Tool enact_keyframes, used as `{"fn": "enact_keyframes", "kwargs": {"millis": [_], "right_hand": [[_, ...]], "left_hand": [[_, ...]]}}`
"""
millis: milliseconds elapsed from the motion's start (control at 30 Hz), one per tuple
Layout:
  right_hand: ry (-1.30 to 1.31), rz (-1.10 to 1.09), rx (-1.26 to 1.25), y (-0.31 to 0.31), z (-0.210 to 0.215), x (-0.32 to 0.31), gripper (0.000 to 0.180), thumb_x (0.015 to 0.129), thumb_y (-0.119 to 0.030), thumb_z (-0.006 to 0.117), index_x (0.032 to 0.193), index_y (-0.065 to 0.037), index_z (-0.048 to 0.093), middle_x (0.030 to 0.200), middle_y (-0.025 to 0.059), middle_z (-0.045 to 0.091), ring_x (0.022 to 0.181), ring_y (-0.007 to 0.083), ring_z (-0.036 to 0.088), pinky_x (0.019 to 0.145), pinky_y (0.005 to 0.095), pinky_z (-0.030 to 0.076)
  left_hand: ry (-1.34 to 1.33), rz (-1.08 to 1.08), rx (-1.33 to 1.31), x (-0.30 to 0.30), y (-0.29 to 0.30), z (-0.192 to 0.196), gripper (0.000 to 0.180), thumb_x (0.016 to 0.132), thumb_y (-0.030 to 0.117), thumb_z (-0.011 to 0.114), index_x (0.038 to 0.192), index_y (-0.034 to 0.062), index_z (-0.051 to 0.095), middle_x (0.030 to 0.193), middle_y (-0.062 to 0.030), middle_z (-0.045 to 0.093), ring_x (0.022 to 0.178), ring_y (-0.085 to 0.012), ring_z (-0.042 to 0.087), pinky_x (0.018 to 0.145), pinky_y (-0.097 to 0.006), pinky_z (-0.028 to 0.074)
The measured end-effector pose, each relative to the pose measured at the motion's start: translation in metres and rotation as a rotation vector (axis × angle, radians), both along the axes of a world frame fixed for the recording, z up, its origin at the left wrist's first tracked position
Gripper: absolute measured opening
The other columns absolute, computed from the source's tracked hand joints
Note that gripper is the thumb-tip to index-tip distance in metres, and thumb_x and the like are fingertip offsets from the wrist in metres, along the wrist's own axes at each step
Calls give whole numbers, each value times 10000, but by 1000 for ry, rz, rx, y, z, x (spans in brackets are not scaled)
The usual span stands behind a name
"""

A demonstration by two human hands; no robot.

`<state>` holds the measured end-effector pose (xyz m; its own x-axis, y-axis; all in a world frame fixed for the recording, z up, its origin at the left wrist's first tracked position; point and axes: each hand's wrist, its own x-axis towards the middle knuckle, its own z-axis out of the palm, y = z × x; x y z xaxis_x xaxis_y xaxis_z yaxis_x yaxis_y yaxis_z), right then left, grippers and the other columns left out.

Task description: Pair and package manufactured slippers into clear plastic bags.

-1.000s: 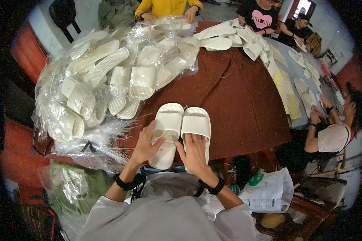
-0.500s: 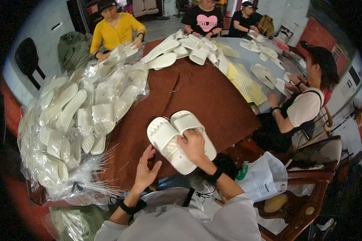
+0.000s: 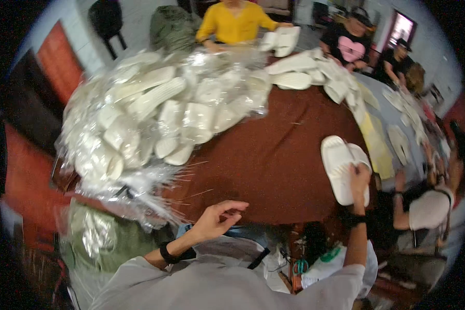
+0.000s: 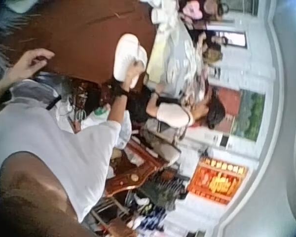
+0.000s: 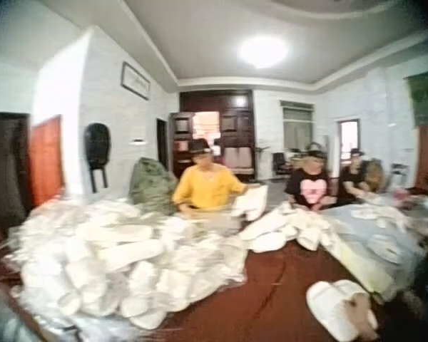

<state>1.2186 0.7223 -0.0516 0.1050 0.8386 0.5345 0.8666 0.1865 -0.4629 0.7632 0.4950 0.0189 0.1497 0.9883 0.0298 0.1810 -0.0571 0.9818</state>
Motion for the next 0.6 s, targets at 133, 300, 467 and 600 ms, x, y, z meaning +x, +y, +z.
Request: {"fn": "enact_keyframes", "kwargs": {"millis": [133, 300, 467, 600], "right_hand": [[-38, 105, -39, 3, 1, -12, 342, 833, -166, 648, 692, 50, 423, 683, 144, 476, 614, 293, 434, 598, 399, 372], [-217, -89, 184, -25, 9, -46, 209, 851, -96, 584, 1011, 36, 556, 996, 216, 547, 962, 379, 514, 871, 430, 408], [54, 227, 36, -89, 62, -152, 255, 820, -59, 588, 1069, -6, 591, 1047, 177, 583, 1031, 338, 535, 913, 409, 408], [201, 538, -180, -107, 87, -258, 240, 832, -85, 612, 1064, -26, 607, 1034, 145, 601, 970, 262, 584, 847, 346, 465]], "left_hand": [[42, -31, 27, -27, -14, 19, 323, 883, 40, 572, 1205, 70, 580, 1103, -92, 616, 937, -148, 603, 790, -273, 500], [35, 91, 91, -72, -30, 39, 312, 888, 42, 569, 1199, 54, 583, 1110, -86, 628, 907, -135, 607, 787, -259, 498], [95, 299, 167, -111, -38, 61, 291, 879, 22, 578, 1169, 30, 598, 1138, -54, 614, 888, -95, 585, 765, -237, 488], [379, 519, 311, -122, -31, 78, 323, 822, -3, 602, 1142, 46, 609, 1118, -108, 602, 955, -205, 574, 825, -313, 462]]}}
